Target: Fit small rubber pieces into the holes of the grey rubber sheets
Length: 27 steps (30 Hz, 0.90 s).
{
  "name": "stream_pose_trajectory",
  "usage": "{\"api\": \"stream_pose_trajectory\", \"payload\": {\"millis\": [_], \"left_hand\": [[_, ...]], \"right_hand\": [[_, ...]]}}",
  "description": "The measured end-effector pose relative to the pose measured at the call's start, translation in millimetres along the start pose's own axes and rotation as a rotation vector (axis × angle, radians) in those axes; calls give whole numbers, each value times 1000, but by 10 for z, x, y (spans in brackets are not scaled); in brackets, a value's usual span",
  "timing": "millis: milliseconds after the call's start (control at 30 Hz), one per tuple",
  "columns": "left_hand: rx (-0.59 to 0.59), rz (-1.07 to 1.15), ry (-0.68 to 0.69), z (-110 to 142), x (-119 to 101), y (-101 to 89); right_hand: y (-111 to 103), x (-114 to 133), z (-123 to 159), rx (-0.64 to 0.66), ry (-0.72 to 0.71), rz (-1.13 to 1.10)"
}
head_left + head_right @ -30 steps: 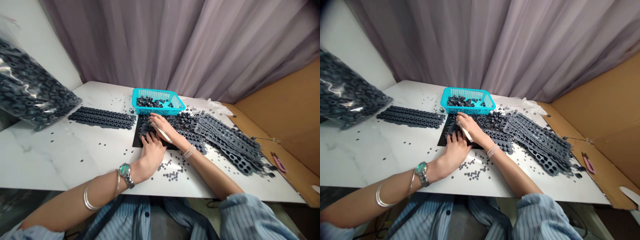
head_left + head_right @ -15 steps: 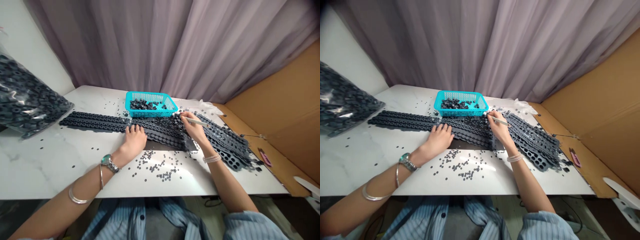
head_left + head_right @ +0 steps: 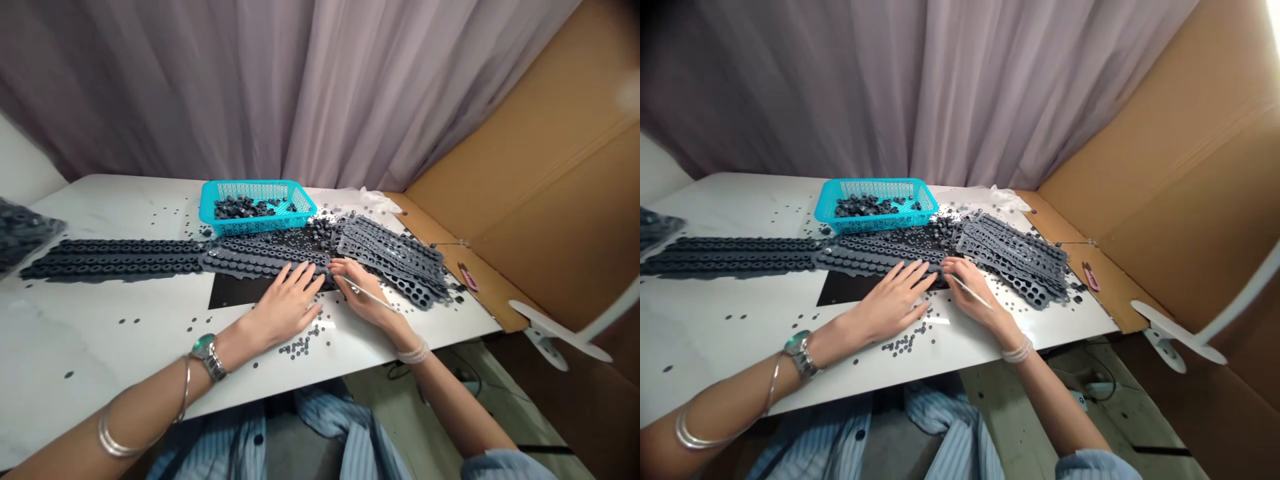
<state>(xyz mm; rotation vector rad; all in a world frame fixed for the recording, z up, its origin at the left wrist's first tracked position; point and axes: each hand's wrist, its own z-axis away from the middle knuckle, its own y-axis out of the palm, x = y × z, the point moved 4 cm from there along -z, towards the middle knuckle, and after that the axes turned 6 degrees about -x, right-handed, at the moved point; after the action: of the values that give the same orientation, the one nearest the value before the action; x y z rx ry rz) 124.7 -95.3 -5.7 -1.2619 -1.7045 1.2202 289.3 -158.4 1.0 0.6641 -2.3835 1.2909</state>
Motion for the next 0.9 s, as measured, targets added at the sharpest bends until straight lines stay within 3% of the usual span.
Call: {"api": "stream_pose_trajectory", "payload": {"millis": [167, 467, 667, 900], "left_hand": [[53, 34, 17, -26, 3, 136], [49, 45, 10, 1, 0, 150], [21, 80, -6, 3, -10, 146], [39, 103, -12, -11, -13, 136]], "right_hand": [[52, 6, 50, 65, -28, 63], [165, -114, 72, 72, -39, 129], [259, -290, 52, 16, -94, 178], [281, -205, 39, -128, -53, 224]]}}
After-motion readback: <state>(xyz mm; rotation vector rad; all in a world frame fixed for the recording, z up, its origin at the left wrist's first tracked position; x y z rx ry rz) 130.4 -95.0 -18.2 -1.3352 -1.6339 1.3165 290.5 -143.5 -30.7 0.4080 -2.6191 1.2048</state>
